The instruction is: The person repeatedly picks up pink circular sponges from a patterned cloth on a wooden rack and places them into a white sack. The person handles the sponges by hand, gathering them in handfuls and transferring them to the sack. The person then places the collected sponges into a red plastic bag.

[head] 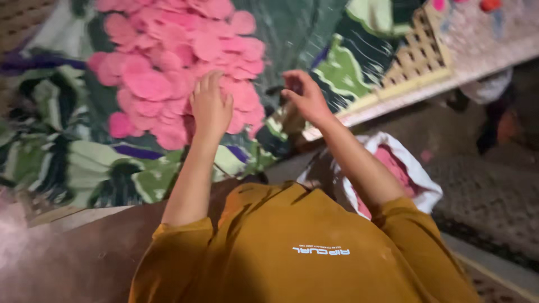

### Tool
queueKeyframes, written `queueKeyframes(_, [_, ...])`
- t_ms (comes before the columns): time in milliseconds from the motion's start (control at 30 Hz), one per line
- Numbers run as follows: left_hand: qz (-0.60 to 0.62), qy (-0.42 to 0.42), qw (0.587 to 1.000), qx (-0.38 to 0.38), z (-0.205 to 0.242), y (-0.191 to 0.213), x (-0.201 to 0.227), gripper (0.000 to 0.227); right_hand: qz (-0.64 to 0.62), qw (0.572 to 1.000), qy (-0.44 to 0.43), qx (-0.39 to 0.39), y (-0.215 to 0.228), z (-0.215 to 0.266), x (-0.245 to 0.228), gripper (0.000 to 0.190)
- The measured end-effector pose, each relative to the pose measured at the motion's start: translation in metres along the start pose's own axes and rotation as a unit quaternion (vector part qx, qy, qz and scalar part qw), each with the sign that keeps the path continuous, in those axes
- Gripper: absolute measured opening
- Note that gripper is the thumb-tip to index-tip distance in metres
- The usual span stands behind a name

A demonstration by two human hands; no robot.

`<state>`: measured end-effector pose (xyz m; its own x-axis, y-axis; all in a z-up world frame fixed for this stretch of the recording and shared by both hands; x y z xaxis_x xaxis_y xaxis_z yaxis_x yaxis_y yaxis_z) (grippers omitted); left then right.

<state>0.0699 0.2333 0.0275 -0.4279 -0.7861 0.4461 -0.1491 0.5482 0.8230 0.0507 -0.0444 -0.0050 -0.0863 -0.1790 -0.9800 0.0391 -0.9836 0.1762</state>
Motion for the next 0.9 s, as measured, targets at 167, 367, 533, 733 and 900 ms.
queueKeyframes(167, [-0.129,-0.034,0.991,0.010,-0.025,-0.009,-0.047,0.072,0.458,0.840,0.288,0.041,-0.071,-0.085,-0.027,0.078])
queueKeyframes(367, [0.002,-0.018,0.999,-0.043,-0.042,-0.003,-0.062,0.058,0.468,0.850,0.240,-0.025,-0.087,-0.107,-0.037,0.050])
queueKeyframes(533, [0.090,-0.050,0.992,-0.073,-0.044,0.017,-0.084,0.051,0.266,0.932,0.237,0.061,-0.058,-0.100,-0.034,0.028])
queueKeyframes(733, [0.234,-0.024,0.971,0.048,-0.058,0.009,-0.108,0.028,-0.412,0.906,-0.091,-0.024,-0.025,-0.068,-0.012,0.047])
queueKeyframes(900, [0.558,0.150,0.813,0.063,-0.065,-0.028,-0.107,0.024,-0.575,0.808,-0.023,-0.126,-0.009,-0.024,-0.004,0.032])
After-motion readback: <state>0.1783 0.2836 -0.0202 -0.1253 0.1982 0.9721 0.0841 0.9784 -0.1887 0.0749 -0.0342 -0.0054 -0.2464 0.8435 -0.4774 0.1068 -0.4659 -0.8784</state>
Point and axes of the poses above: each hand's wrist, its own z-axis away from the middle knuckle, its own y-axis out of the back of the hand, x = y × z, the point moved 1 cm from there along -z, towards the middle knuckle, and after that the axes turned 4 degrees about -y, right-handed, at the moved point
